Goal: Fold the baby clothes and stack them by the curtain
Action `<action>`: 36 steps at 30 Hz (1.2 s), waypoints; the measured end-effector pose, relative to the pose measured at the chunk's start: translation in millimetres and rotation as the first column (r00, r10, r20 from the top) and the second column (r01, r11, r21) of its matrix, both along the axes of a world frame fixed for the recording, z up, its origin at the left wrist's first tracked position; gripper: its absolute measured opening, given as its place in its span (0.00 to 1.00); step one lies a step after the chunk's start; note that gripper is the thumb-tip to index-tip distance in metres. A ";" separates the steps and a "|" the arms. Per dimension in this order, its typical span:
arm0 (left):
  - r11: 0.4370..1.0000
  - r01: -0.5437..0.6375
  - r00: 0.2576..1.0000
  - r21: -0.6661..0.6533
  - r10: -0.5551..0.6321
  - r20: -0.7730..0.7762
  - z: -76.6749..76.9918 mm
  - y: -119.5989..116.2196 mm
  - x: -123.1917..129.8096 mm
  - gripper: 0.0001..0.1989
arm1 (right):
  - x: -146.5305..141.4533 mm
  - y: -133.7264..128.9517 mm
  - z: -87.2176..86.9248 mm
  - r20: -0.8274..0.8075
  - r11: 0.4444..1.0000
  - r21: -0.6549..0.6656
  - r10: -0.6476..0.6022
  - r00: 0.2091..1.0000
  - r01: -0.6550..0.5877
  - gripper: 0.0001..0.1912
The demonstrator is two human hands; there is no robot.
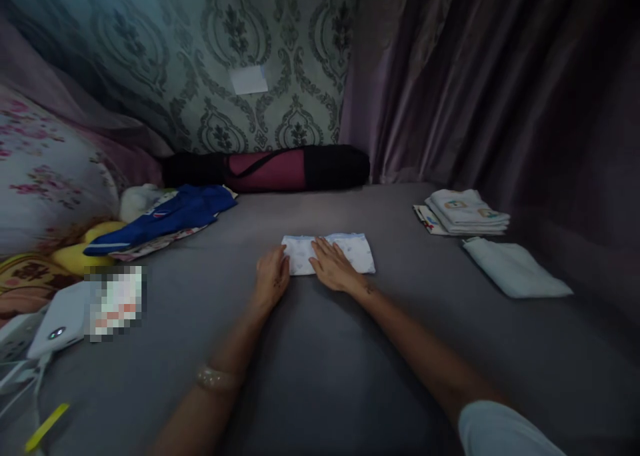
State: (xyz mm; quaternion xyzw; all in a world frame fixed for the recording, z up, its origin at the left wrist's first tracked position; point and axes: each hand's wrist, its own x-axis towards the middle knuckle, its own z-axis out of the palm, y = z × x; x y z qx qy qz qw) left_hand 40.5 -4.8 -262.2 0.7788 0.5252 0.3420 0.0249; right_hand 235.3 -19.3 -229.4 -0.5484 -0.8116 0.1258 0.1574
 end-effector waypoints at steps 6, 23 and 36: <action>0.980 0.104 0.955 -0.171 -0.147 -0.257 23.8 3.3 51.1 0.20 | 25.6 -0.9 -10.4 0.078 0.999 0.004 -0.043 0.996 0.042 0.31; 0.944 -0.170 0.945 -0.282 0.075 -0.320 12.8 16.7 57.7 0.25 | 38.9 1.6 -12.1 0.118 0.984 0.006 -0.180 0.977 0.180 0.30; 0.900 -0.328 0.942 -0.288 0.291 -0.164 1.9 32.3 17.6 0.23 | 50.7 14.0 -21.3 0.134 0.955 0.017 -0.294 0.946 0.295 0.28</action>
